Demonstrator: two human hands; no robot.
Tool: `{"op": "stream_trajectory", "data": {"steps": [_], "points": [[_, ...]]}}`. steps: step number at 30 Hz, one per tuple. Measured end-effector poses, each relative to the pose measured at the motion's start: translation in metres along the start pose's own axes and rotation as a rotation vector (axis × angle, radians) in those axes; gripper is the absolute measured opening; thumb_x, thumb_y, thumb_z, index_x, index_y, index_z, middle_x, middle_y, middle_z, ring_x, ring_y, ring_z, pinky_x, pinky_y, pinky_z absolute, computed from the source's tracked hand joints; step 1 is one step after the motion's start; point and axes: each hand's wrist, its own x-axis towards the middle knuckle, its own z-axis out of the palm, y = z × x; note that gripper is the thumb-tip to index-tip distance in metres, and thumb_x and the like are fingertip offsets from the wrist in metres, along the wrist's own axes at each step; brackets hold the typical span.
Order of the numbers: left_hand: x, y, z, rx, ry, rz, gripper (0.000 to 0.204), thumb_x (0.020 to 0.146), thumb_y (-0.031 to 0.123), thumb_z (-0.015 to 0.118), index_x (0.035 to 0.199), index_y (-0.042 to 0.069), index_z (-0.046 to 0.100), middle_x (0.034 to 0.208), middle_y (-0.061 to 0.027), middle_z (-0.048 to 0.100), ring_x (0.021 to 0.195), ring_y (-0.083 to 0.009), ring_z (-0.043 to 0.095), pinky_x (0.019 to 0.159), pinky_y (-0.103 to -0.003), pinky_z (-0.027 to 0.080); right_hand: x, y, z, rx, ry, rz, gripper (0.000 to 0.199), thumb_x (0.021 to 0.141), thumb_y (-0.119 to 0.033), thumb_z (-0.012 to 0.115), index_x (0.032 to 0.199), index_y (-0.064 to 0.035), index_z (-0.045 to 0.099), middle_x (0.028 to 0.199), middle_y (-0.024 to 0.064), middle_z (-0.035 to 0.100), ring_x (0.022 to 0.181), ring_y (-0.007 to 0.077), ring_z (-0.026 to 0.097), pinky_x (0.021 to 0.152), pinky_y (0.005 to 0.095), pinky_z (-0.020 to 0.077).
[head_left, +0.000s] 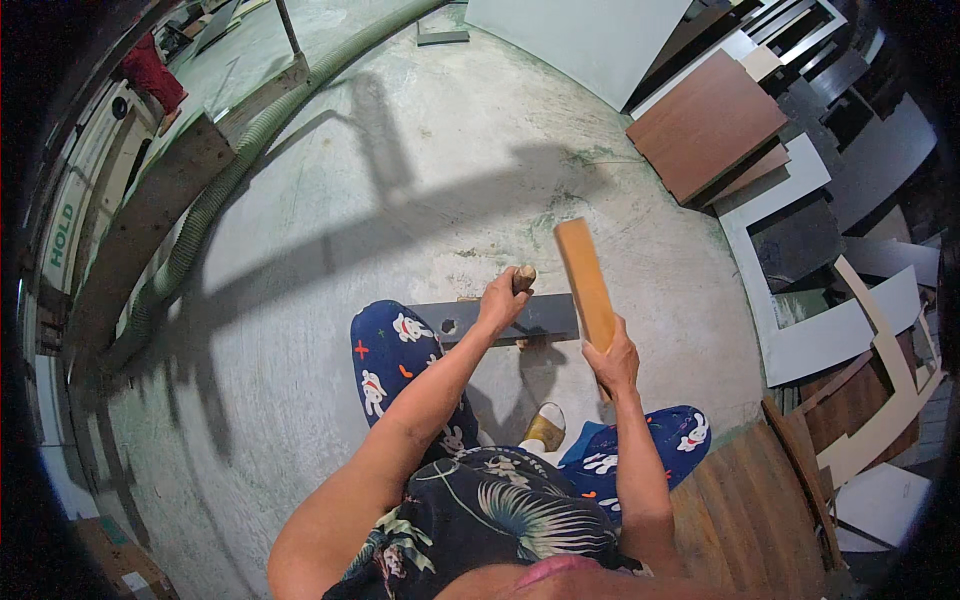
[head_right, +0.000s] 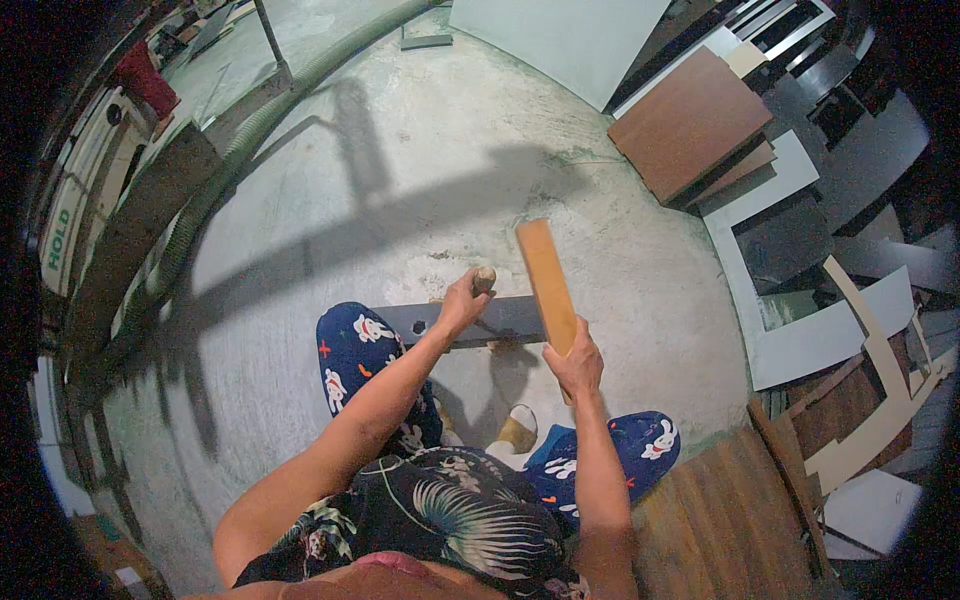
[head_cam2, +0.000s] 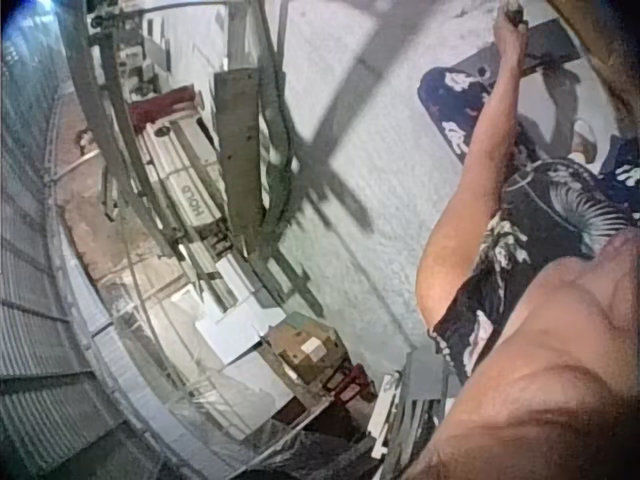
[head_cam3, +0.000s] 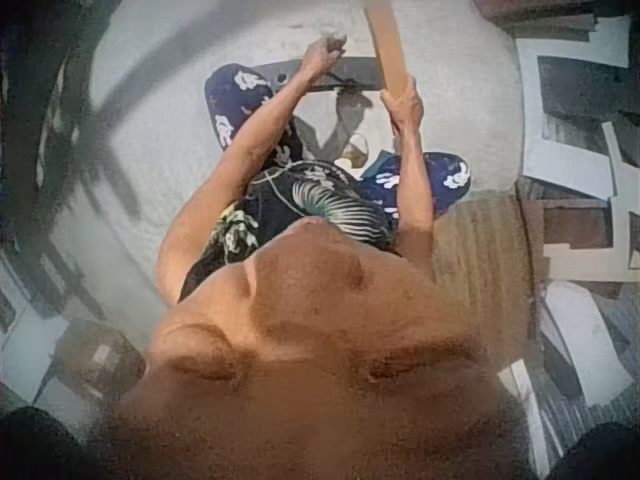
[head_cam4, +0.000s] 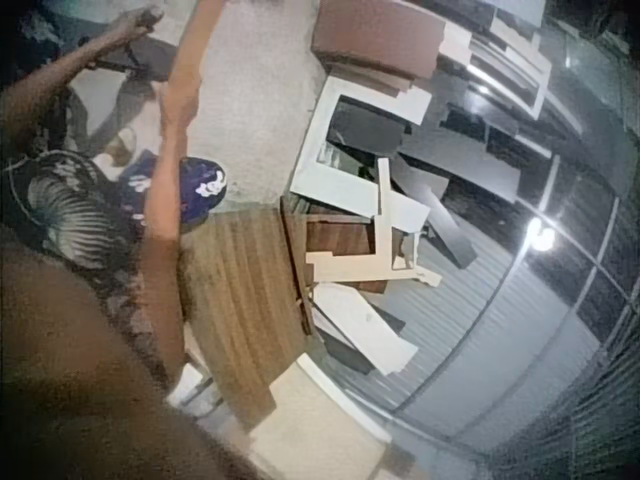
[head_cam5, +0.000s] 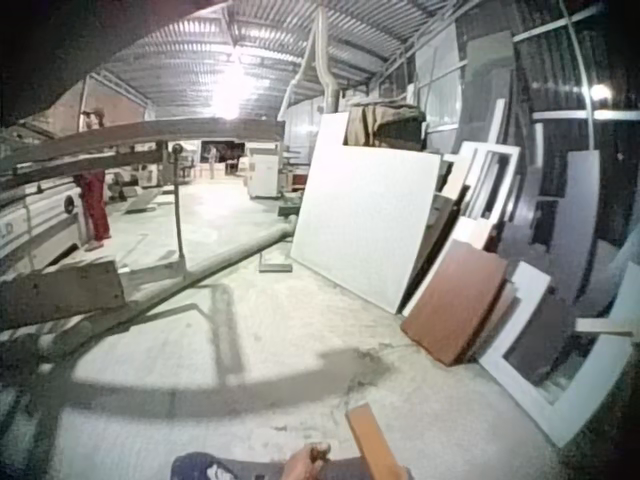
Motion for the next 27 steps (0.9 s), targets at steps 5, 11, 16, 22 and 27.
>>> {"op": "stream_trajectory", "data": {"steps": [5, 11, 16, 22, 27], "points": [[-0.002, 0.004, -0.005, 0.024, -0.022, -0.013, 0.053, 0.075, 0.016, 0.064, 0.124, 0.001, 0.051, 0.108, -0.0241, 0.063, 0.103, -0.0361, 0.061, 0.088, -0.041, 0.048, 0.002, -0.004, -0.007, 0.199, 0.228, 0.002, 0.065, 0.07, -0.022, 0.073, 0.125, -0.006, 0.043, 0.101, 0.0234, 0.063, 0.094, 0.0418, 0.062, 0.08, 0.0464, 0.0495], [0.0, 0.0, 0.001, 0.034, 0.001, 0.002, 0.051, 0.076, 0.021, 0.066, 0.122, 0.002, 0.052, 0.106, -0.0232, 0.063, 0.1, -0.0379, 0.061, 0.085, -0.042, 0.048, 0.006, 0.006, -0.007, 0.3, 0.375, 0.019, 0.065, 0.071, -0.018, 0.073, 0.126, -0.0045, 0.042, 0.105, 0.023, 0.062, 0.095, 0.0399, 0.062, 0.082, 0.044, 0.0495], [0.005, -0.011, 0.005, -0.001, 0.004, 0.044, 0.051, 0.076, 0.023, 0.069, 0.12, 0.003, 0.053, 0.103, -0.0235, 0.064, 0.098, -0.0383, 0.062, 0.083, -0.043, 0.048, 0.006, 0.006, -0.009, 0.333, 0.424, 0.04, 0.065, 0.071, -0.017, 0.073, 0.126, -0.0023, 0.042, 0.105, 0.0235, 0.062, 0.096, 0.0398, 0.062, 0.082, 0.0434, 0.0491], [-0.001, -0.003, 0.003, 0.024, 0.044, -0.01, 0.05, 0.076, 0.023, 0.069, 0.121, 0.006, 0.053, 0.104, -0.0218, 0.064, 0.098, -0.0376, 0.062, 0.082, -0.043, 0.049, -0.003, 0.0, -0.008, 0.343, 0.431, -0.099, 0.068, 0.069, -0.017, 0.073, 0.127, -0.0006, 0.041, 0.107, 0.0253, 0.06, 0.098, 0.042, 0.06, 0.083, 0.0445, 0.0485], [0.0, -0.009, 0.01, -0.024, 0.057, 0.033, 0.042, 0.076, 0.02, 0.067, 0.114, 0.007, 0.054, 0.101, -0.0206, 0.064, 0.097, -0.0392, 0.06, 0.08, -0.046, 0.047, -0.011, -0.014, -0.003, 0.153, 0.289, -0.354, 0.071, 0.066, -0.016, 0.074, 0.128, -0.0043, 0.041, 0.108, 0.0225, 0.059, 0.097, 0.0412, 0.06, 0.084, 0.0451, 0.0486]]}}
